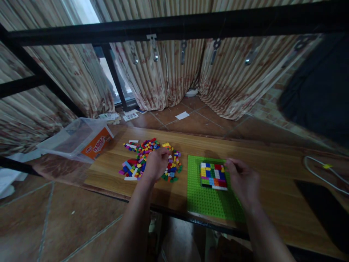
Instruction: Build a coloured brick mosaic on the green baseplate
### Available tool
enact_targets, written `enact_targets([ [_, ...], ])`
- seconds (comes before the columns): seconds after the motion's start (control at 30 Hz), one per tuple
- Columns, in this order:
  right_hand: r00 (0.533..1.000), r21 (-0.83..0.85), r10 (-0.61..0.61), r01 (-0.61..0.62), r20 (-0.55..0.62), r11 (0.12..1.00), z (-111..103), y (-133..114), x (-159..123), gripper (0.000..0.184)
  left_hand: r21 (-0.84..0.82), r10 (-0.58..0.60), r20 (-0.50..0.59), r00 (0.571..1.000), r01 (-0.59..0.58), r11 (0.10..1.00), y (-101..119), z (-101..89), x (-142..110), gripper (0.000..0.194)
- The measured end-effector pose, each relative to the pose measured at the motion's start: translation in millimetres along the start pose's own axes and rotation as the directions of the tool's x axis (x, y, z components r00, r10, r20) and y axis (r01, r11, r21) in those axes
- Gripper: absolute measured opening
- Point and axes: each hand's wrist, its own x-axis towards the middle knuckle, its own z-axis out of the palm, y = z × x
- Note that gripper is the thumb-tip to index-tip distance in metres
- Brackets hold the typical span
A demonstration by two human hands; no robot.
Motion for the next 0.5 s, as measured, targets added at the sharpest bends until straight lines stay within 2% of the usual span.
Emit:
enact_targets([
  [0.13, 0.999, -0.029, -0.015, 0.016, 0.031, 0.999, 1.5, -0.8, -1.8, 0.038, 0.169, 0.088, 0.101, 0.991, -0.104, 0.980, 2.8, 3.7, -4.8, 0.023],
  [0.23, 0.997, -0.052, -0.057, 0.059, 0.048, 0.997, 1.8, -1.5, -3.1, 0.039, 0.299, 0.107, 0.116, 0.987, -0.137, 0.944, 8.5, 7.5, -9.8, 0.025],
  [0.33, 0.995, -0.065, -0.083, 0.087, 0.059, 0.994, 1.7, -3.5, -3.7, 0.037, 0.343, 0.131, 0.123, 0.984, -0.166, 0.925, 11.0, 8.9, -12.1, 0.029],
  [0.5, 0.996, -0.097, -0.054, 0.060, 0.066, 0.994, 0.7, -7.4, -3.7, 0.036, 0.345, 0.151, 0.167, 0.974, -0.201, 0.917, 10.0, 7.8, -12.6, 0.030],
])
